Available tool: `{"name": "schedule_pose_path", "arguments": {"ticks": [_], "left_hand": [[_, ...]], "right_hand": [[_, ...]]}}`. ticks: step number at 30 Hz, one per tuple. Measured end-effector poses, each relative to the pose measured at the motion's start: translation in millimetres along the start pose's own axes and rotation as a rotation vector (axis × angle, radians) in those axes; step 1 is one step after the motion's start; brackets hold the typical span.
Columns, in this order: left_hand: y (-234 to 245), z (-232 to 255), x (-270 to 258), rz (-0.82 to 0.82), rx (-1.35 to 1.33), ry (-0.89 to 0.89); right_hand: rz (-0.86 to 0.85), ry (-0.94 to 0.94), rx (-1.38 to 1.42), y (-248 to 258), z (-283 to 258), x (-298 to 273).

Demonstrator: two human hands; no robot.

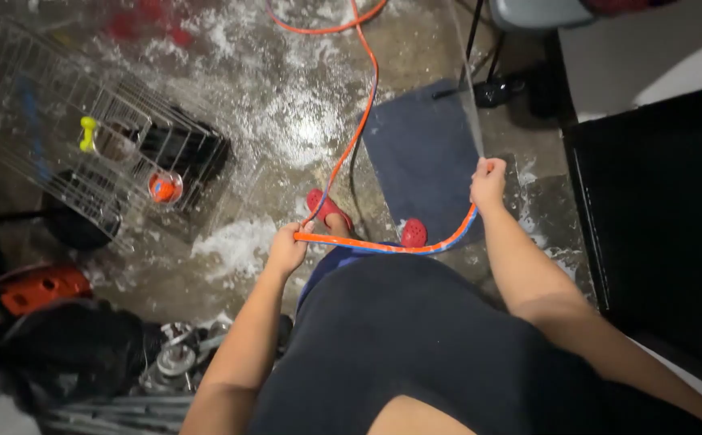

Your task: Cleaning a concrete garage or basement floor using a hose and a mop.

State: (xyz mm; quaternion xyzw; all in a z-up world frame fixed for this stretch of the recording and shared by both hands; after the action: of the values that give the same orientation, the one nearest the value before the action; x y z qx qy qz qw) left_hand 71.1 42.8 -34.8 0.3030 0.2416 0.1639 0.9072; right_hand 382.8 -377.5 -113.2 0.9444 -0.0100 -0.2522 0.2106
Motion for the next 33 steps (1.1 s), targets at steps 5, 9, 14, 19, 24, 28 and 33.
{"name": "schedule_pose_path", "arguments": {"ticks": [5,9,14,19,24,28,33], "left_hand": [[58,-33,58,0.06,-0.037,-0.026],[117,-51,103,0.098,-0.055,-0.013],[168,-54,154,0.068,-0.062,-0.043],[194,-39,206,0.067,-0.094,-0.12],[211,-28,268,0.015,-0.117,-0.029],[252,7,326,0.122,-0.075,-0.271],[290,28,407,0.064,0.032,-0.26]], "right_hand": [[-0.002,-0.006,-0.079,-58,-44,-6],[-0.06,-0.015,-0.08,-112,-69,-8],[0.09,-0.052,-0.069,-153,-102,2],[0.254,-0.067,-0.086,-177,-120,45],[0.425,-0.029,-0.1,-193,-146,105],[0.514,-0.08,-0.088,-214,-143,184],[0.501,0.143,-0.174,-267,-190,244]]}}
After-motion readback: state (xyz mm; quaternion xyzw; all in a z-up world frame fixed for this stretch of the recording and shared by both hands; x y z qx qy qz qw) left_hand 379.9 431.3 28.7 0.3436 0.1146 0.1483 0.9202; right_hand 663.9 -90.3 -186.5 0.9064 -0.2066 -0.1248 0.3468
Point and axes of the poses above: each hand's wrist, its own x-axis towards the middle knuckle, its own y-axis out of the back of the hand, z = x × y, the point moved 9 cm from there along x, towards the middle knuckle, and after that the axes turned 4 degrees about -y, right-handed, at the moved point
